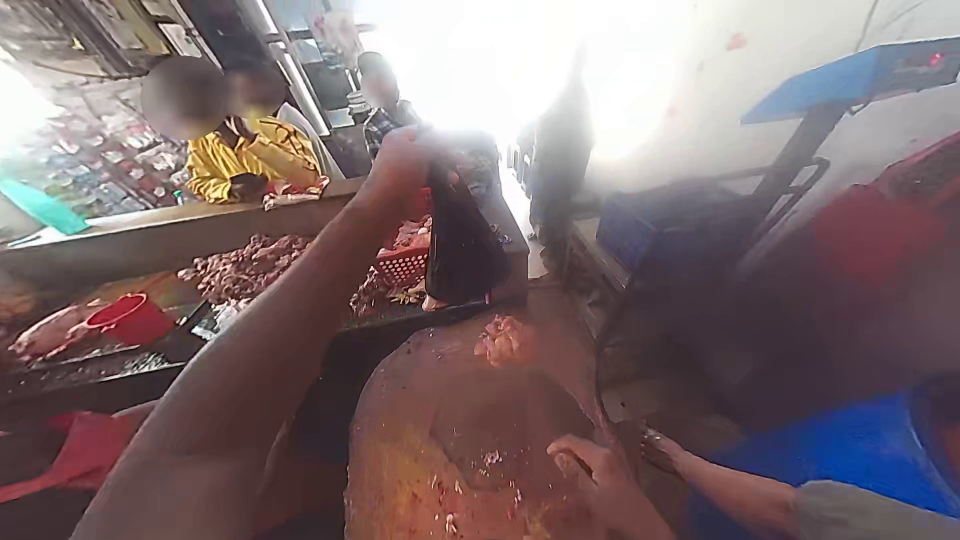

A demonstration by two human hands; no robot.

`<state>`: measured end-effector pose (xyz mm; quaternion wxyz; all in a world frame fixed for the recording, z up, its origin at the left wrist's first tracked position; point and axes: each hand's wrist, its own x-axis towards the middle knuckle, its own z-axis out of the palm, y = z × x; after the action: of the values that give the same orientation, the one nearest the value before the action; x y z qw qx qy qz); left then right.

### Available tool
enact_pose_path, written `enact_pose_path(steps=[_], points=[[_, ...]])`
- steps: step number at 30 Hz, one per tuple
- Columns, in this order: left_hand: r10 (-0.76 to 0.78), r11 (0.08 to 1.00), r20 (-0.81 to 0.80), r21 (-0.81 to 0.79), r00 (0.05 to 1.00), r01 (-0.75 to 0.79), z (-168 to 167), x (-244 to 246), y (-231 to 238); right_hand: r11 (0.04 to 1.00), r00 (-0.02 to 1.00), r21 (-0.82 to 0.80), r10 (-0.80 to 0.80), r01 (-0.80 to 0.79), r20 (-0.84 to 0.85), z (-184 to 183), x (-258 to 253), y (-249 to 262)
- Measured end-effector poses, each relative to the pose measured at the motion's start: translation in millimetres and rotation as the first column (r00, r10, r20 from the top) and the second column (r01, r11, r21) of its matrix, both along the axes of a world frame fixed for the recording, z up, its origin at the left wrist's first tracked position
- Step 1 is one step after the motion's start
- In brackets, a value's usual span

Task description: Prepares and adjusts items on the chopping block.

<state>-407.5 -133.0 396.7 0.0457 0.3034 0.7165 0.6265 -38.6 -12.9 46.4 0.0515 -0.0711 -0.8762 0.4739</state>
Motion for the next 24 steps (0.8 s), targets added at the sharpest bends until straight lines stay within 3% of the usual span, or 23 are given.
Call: enact_pose_path(steps=[3, 5, 8, 11, 14, 17, 19, 22, 24], points=[[0.066, 0.998, -0.168, 0.021, 0.984, -0.063, 11, -52, 40, 1.000, 0.984, -0.009, -0.020, 0.022, 0.175, -23, 2, 12], [0.042, 0.999, -0.196, 0.016, 0.980, -0.040, -11, -81, 67, 1.000, 0.970, 0.004, -0.013, 0.012, 0.242, -39, 4, 22], [-0.090, 0.988, -0.163, -0.142, 0.983, 0.067, -88, -114, 103, 1.000, 0.947, 0.011, -0.019, 0.016, 0.320, -43, 4, 34], [-0.083, 0.929, -0.102, -0.369, 0.991, 0.039, -177, -149, 126, 0.999, 0.935, 0.021, -0.036, 0.030, 0.354, -41, -5, 40], [-0.062, 0.932, -0.132, -0.363, 0.989, 0.010, -210, -161, 121, 1.000, 0.945, -0.011, -0.023, 0.028, 0.327, -42, -5, 39], [-0.009, 0.952, -0.200, -0.301, 0.980, -0.053, -206, -142, 88, 0.999, 0.939, -0.018, -0.029, 0.038, 0.343, -48, -5, 41], [0.049, 0.960, -0.253, -0.255, 0.966, -0.115, -228, -118, 41, 0.999, 0.935, 0.006, -0.036, 0.036, 0.353, -57, -6, 42], [0.094, 0.901, -0.175, -0.403, 0.980, -0.158, -308, -52, -66, 0.999, 0.906, 0.036, -0.036, 0.023, 0.422, -66, 1, 37], [0.225, 0.841, -0.047, -0.495, 0.973, -0.218, -367, 6, -148, 0.998, 0.879, 0.059, -0.038, 0.011, 0.476, -69, 2, 35]])
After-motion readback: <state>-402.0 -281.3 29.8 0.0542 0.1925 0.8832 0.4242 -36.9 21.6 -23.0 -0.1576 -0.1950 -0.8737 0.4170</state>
